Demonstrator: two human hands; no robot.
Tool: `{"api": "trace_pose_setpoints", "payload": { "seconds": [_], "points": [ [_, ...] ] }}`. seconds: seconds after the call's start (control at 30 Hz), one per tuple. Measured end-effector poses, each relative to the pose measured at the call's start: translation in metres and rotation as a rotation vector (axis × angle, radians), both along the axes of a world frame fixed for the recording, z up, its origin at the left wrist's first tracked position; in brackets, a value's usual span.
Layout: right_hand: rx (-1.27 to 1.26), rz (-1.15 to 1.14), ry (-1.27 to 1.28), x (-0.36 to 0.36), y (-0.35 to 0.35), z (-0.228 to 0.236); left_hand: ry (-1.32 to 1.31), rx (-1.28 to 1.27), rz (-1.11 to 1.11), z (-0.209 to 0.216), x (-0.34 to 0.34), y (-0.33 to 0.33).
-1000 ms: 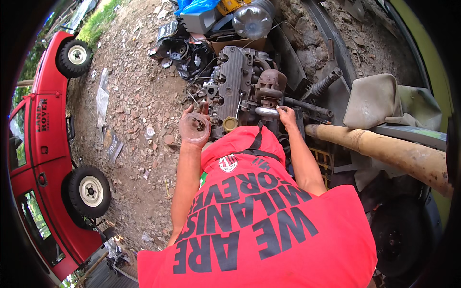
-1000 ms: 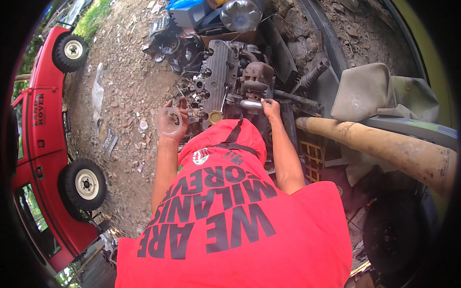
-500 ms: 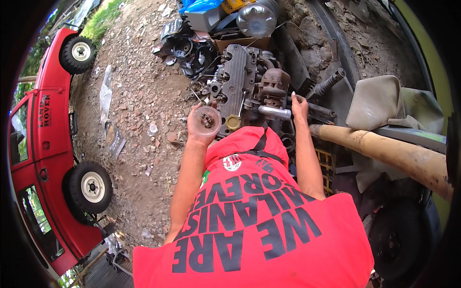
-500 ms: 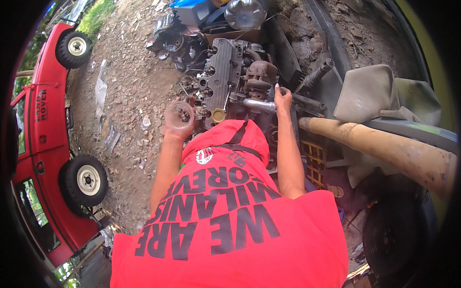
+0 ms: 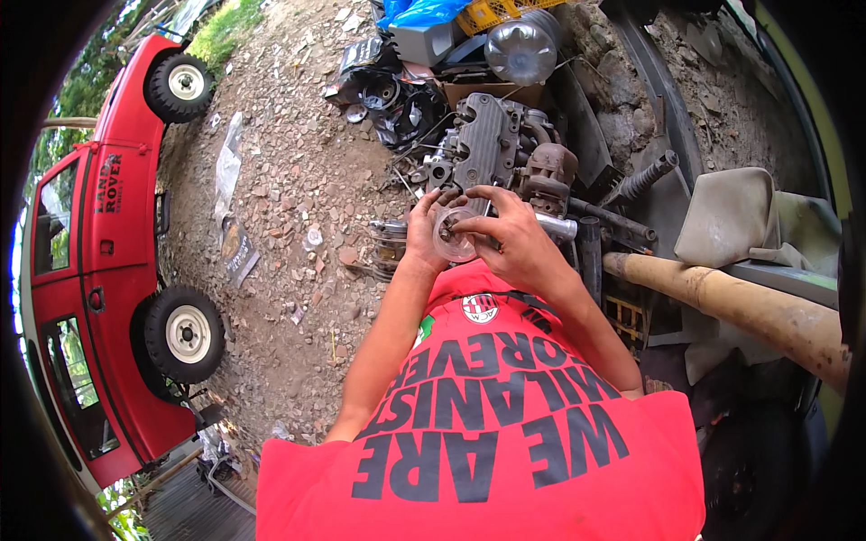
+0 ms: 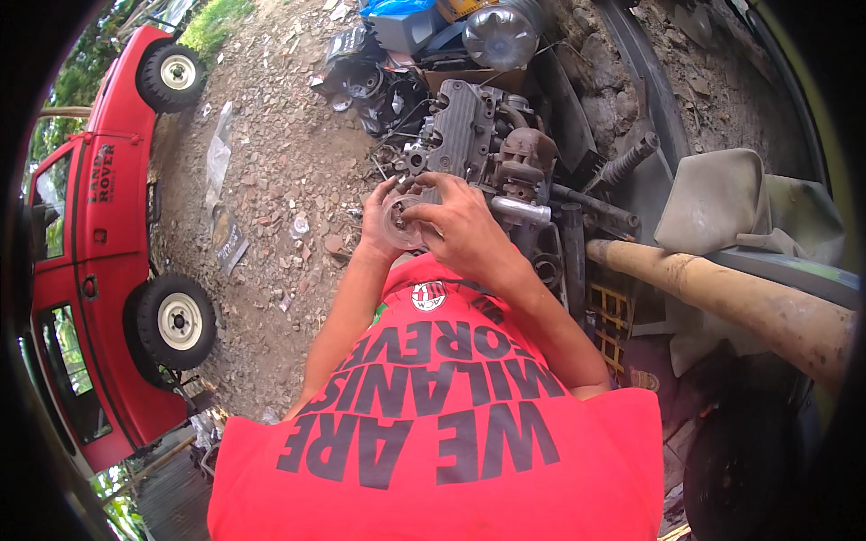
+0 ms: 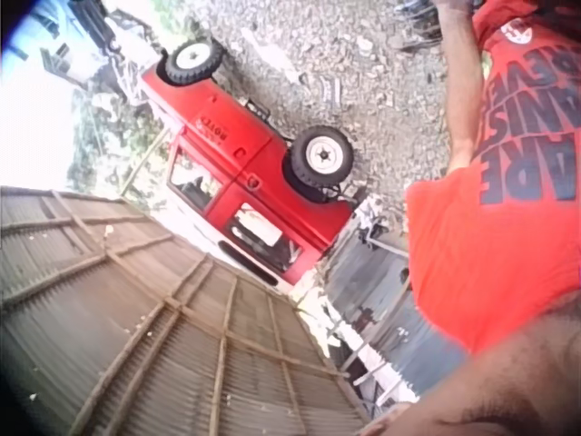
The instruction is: The person aligns a turbocharger onto an engine block, then picks up bolts from a small plastic container and inserts them into the turbocharger flange to secure it to the engine.
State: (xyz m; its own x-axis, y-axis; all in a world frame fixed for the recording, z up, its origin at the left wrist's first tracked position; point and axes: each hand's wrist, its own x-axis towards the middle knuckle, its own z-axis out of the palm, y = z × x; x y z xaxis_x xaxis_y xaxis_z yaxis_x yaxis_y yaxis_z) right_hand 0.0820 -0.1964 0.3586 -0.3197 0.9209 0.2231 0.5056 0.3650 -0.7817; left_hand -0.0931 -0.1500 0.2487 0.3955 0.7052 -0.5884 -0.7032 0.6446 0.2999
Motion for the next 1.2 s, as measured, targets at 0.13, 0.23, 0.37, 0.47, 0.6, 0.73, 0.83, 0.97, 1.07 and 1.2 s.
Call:
{"api": "trace_pose_setpoints", "payload": {
  "seconds": [0.13, 0.23, 0.37, 0.47, 0.6, 0.73, 0.83, 0.97, 1.07, 1.2],
  "points": [
    [-0.114, -0.032, -0.191, -0.019, 0.0, -0.038, 0.043, 0.037, 0.028, 0.009, 0.015, -0.006],
    [-0.063, -0.031, -0.2, -0.019, -0.002, -0.049, 0.148, 0.07, 0.017, 0.005, 0.009, -0.014],
    [-0.048, 0.051, -0.145, -0.017, 0.002, -0.068, 0.24, -0.004, 0.072, -0.003, 0.014, -0.02],
    [-0.034, 0.008, -0.07, -0.021, -0.008, -0.08, 0.291, -0.034, 0.074, -0.01, 0.016, -0.029],
    [-0.034, 0.052, -0.159, -0.016, -0.006, -0.091, 0.206, -0.077, 0.019, -0.02, 0.017, -0.033],
    [0.036, 0.031, -0.095, -0.01, -0.009, -0.084, 0.114, -0.077, -0.015, -0.026, 0.009, -0.03],
    [-0.008, 0.047, -0.041, -0.005, -0.011, -0.085, 0.118, -0.099, -0.009, -0.025, 0.012, -0.03],
    [-0.096, 0.057, 0.101, 0.005, -0.014, -0.075, 0.146, -0.136, 0.013, -0.011, 0.013, -0.034],
    [-0.295, 0.029, 0.364, 0.018, -0.014, -0.052, 0.101, -0.219, 0.112, -0.025, 0.0, -0.031],
    [-0.905, -0.062, 1.185, 0.037, -0.016, -0.078, 0.026, -0.204, 0.097, -0.049, -0.015, -0.032]
  ]
}}
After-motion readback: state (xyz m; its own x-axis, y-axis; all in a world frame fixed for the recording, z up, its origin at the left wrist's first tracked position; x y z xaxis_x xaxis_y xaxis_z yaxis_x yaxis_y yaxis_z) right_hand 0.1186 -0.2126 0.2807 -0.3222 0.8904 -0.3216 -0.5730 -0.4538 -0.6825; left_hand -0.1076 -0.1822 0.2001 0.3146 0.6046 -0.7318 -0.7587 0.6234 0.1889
